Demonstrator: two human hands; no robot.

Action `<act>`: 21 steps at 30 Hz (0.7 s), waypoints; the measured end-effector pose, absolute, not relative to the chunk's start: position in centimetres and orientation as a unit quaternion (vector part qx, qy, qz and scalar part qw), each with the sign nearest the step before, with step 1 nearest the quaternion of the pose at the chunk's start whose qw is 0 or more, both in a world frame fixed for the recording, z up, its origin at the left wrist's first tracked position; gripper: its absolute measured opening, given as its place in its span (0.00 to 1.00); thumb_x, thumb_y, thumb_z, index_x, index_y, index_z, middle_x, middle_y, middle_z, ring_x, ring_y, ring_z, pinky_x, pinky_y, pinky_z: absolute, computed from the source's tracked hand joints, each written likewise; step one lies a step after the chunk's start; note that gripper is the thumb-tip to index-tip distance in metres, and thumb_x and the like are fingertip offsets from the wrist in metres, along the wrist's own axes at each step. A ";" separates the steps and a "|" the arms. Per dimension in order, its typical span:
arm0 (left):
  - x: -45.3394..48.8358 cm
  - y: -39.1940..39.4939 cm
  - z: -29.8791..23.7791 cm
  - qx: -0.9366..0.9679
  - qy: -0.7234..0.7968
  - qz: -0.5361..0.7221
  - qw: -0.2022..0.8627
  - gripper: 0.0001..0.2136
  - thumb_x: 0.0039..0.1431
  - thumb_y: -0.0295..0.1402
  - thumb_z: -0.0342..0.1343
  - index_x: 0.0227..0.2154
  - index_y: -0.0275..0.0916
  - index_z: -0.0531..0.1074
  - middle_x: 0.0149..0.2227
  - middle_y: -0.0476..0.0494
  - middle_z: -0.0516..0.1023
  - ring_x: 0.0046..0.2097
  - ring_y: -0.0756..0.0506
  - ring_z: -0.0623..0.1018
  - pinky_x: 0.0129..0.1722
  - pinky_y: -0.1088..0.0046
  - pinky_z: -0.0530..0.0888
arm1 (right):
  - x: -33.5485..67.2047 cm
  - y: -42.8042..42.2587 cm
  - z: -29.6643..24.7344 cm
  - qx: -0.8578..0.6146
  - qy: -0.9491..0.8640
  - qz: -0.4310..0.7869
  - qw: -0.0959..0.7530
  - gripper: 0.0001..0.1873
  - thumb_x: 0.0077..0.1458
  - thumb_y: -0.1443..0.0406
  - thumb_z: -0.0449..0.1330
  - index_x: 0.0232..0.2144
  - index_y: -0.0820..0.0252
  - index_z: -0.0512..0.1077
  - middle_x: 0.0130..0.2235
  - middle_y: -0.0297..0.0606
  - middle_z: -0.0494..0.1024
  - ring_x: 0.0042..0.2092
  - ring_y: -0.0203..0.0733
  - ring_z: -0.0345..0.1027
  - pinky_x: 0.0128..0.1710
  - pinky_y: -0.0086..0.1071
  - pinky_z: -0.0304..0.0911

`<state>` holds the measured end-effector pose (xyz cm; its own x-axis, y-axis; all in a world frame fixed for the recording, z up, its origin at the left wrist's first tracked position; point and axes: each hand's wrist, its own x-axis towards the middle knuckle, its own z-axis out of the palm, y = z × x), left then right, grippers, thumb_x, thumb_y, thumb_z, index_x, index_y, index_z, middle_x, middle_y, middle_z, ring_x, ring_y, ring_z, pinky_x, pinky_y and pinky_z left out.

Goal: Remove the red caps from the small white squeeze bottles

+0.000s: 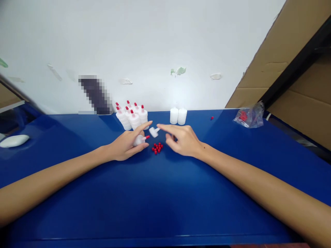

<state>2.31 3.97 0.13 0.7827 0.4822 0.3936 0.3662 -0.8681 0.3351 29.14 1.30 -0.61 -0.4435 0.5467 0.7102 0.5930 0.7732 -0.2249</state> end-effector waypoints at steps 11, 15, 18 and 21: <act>2.1 4.2 -0.1 0.941 0.194 0.253 0.110 0.14 0.70 0.38 0.49 0.53 0.39 0.69 0.42 0.44 0.81 0.36 0.48 0.80 0.37 0.73 0.74 | 28.3 1.9 -0.8 -0.494 -0.803 -0.066 0.327 0.21 0.60 0.67 0.56 0.54 0.57 0.76 0.59 0.39 0.77 0.52 0.49 0.77 0.44 0.41 0.74; 2.2 4.2 -0.1 0.946 0.194 0.236 0.105 0.13 0.71 0.39 0.47 0.50 0.38 0.70 0.40 0.44 0.81 0.36 0.48 0.80 0.37 0.73 0.73 | 28.4 1.6 -0.9 -0.432 -0.801 -0.091 0.406 0.13 0.60 0.66 0.58 0.46 0.57 0.78 0.52 0.39 0.82 0.34 0.38 0.78 0.32 0.33 0.70; 2.3 4.2 0.0 0.947 0.197 0.230 0.105 0.13 0.70 0.40 0.48 0.50 0.39 0.69 0.39 0.44 0.81 0.35 0.48 0.79 0.35 0.73 0.72 | 28.6 1.3 -0.8 -0.388 -0.801 -0.070 0.451 0.05 0.55 0.64 0.63 0.35 0.57 0.78 0.31 0.32 0.82 0.24 0.34 0.70 0.26 0.31 0.65; 2.3 4.0 0.1 0.944 0.215 0.228 0.108 0.14 0.68 0.40 0.50 0.51 0.39 0.66 0.34 0.48 0.78 0.27 0.51 0.74 0.29 0.75 0.68 | 28.4 0.6 -0.5 -0.366 -0.801 -0.014 0.473 0.07 0.54 0.61 0.61 0.32 0.58 0.75 0.25 0.31 0.77 0.22 0.35 0.66 0.24 0.32 0.63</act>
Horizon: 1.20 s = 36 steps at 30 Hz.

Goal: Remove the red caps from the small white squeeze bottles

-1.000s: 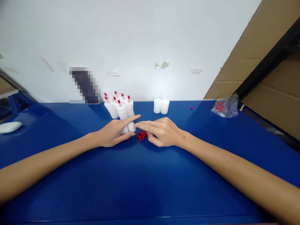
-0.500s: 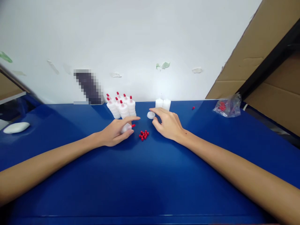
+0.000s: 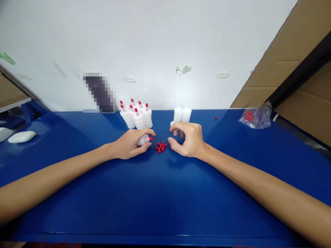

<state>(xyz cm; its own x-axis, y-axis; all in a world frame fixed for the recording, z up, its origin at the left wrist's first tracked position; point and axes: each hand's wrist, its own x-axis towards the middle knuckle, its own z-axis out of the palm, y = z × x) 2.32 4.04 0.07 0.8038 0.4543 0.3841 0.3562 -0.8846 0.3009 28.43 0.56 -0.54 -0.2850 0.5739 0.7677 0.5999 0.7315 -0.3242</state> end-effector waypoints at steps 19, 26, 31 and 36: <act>4.1 1.7 -0.4 0.907 0.091 0.406 -0.061 0.07 0.60 0.33 0.55 0.40 0.39 0.68 0.26 0.52 0.76 0.24 0.53 0.73 0.23 0.77 0.69 | 25.2 -1.3 0.2 -0.183 -0.882 -0.110 0.419 0.11 0.63 0.66 0.57 0.27 0.56 0.63 0.21 0.27 0.67 0.23 0.33 0.52 0.32 0.37 0.52; 4.0 1.9 -0.1 0.909 0.109 0.397 -0.062 0.08 0.62 0.36 0.55 0.41 0.39 0.68 0.26 0.54 0.77 0.21 0.54 0.71 0.20 0.79 0.66 | 25.5 -1.0 -0.3 -0.163 -0.885 -0.042 0.433 0.10 0.64 0.68 0.55 0.29 0.55 0.64 0.21 0.27 0.63 0.23 0.34 0.52 0.28 0.33 0.57; 3.9 2.0 0.0 0.925 0.112 0.363 -0.023 0.07 0.62 0.32 0.50 0.42 0.39 0.66 0.27 0.53 0.75 0.23 0.53 0.71 0.21 0.78 0.66 | 25.5 -1.0 0.2 -0.169 -0.904 -0.049 0.390 0.13 0.67 0.67 0.53 0.28 0.55 0.61 0.25 0.31 0.64 0.28 0.37 0.56 0.27 0.32 0.56; 3.9 2.2 0.1 0.936 0.098 0.335 -0.048 0.07 0.61 0.31 0.48 0.41 0.39 0.66 0.30 0.51 0.74 0.24 0.52 0.70 0.22 0.76 0.66 | 25.5 -0.9 0.5 -0.158 -0.916 -0.078 0.359 0.14 0.69 0.66 0.50 0.28 0.54 0.59 0.26 0.32 0.63 0.28 0.38 0.53 0.28 0.32 0.55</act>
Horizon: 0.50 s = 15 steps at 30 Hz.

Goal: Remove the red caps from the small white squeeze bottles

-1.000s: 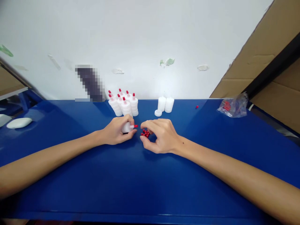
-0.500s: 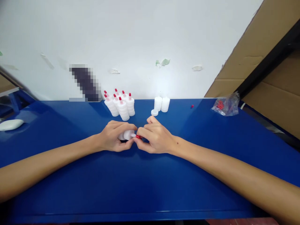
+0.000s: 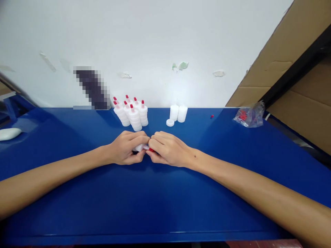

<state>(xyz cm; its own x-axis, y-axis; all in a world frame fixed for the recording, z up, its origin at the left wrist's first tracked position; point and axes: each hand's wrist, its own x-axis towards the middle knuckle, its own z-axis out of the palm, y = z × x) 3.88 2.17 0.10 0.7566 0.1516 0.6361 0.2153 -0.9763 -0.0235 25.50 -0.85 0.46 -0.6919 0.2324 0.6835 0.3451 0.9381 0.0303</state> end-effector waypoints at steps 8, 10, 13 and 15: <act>3.4 2.5 0.0 -0.927 -0.095 -0.357 0.063 0.10 0.62 0.28 0.48 0.43 0.40 0.70 0.34 0.49 0.76 0.27 0.53 0.72 0.25 0.77 0.68 | 25.5 -1.0 0.3 -0.160 -0.909 -0.036 0.382 0.15 0.69 0.68 0.47 0.27 0.54 0.57 0.26 0.31 0.62 0.28 0.37 0.54 0.27 0.32 0.54; 3.0 2.9 0.0 -0.916 -0.105 -0.382 0.070 0.13 0.62 0.27 0.47 0.47 0.41 0.70 0.37 0.48 0.77 0.29 0.53 0.74 0.26 0.78 0.69 | 26.1 -0.7 0.1 -0.193 -0.893 0.002 0.406 0.15 0.68 0.68 0.46 0.26 0.54 0.56 0.25 0.30 0.61 0.27 0.36 0.53 0.27 0.32 0.52; 2.5 3.3 0.0 -0.903 -0.126 -0.410 0.034 0.14 0.63 0.26 0.47 0.50 0.41 0.69 0.36 0.47 0.77 0.30 0.52 0.75 0.28 0.78 0.71 | 27.3 0.0 -0.1 -0.273 -0.864 0.034 0.423 0.17 0.69 0.67 0.46 0.25 0.54 0.54 0.23 0.29 0.60 0.25 0.36 0.53 0.28 0.33 0.51; 2.5 3.5 0.0 -0.906 -0.125 -0.404 0.003 0.12 0.63 0.27 0.48 0.48 0.39 0.69 0.32 0.48 0.76 0.28 0.52 0.73 0.28 0.78 0.71 | 27.8 0.6 -0.2 -0.324 -0.852 0.038 0.410 0.18 0.69 0.65 0.47 0.23 0.55 0.54 0.22 0.29 0.60 0.25 0.36 0.54 0.31 0.35 0.51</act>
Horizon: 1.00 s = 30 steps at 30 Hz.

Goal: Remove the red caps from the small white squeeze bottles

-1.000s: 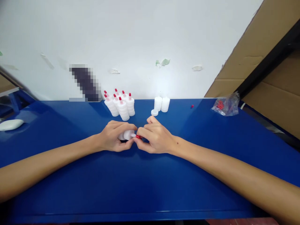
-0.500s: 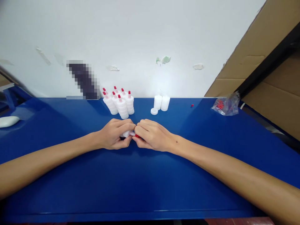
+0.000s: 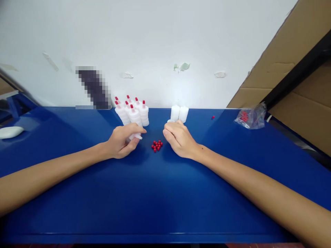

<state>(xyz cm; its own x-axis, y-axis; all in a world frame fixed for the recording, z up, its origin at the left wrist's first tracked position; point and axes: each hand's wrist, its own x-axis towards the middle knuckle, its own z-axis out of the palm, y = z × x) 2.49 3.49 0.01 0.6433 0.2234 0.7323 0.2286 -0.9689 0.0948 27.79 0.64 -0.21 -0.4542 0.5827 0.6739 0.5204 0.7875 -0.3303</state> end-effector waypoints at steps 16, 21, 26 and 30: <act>2.7 3.6 0.2 -0.938 -0.128 -0.318 -0.052 0.06 0.66 0.32 0.49 0.40 0.38 0.70 0.30 0.50 0.77 0.26 0.52 0.72 0.27 0.78 0.68 | 27.2 1.5 -0.4 -0.471 -0.822 0.106 0.301 0.19 0.61 0.63 0.53 0.19 0.56 0.54 0.19 0.28 0.61 0.22 0.32 0.54 0.27 0.32 0.48; 2.7 3.6 0.3 -0.937 -0.132 -0.315 -0.065 0.06 0.66 0.31 0.49 0.40 0.38 0.70 0.31 0.50 0.77 0.28 0.52 0.74 0.29 0.79 0.69 | 27.3 1.8 -0.6 -0.461 -0.837 0.083 0.281 0.15 0.59 0.64 0.55 0.21 0.57 0.58 0.27 0.32 0.66 0.29 0.35 0.60 0.31 0.33 0.52; 2.7 3.6 0.2 -0.938 -0.138 -0.310 -0.069 0.06 0.66 0.31 0.50 0.40 0.38 0.71 0.31 0.49 0.77 0.29 0.52 0.74 0.30 0.78 0.69 | 27.1 1.7 -0.5 -0.493 -0.828 0.056 0.263 0.18 0.58 0.64 0.54 0.18 0.57 0.58 0.25 0.33 0.66 0.29 0.37 0.60 0.33 0.35 0.51; 2.6 3.7 0.0 -0.938 -0.138 -0.307 -0.079 0.06 0.66 0.32 0.50 0.40 0.38 0.71 0.31 0.49 0.76 0.29 0.52 0.73 0.29 0.78 0.69 | 27.0 1.6 -0.2 -0.512 -0.820 0.042 0.252 0.23 0.58 0.63 0.53 0.14 0.57 0.54 0.17 0.31 0.63 0.26 0.36 0.57 0.36 0.37 0.50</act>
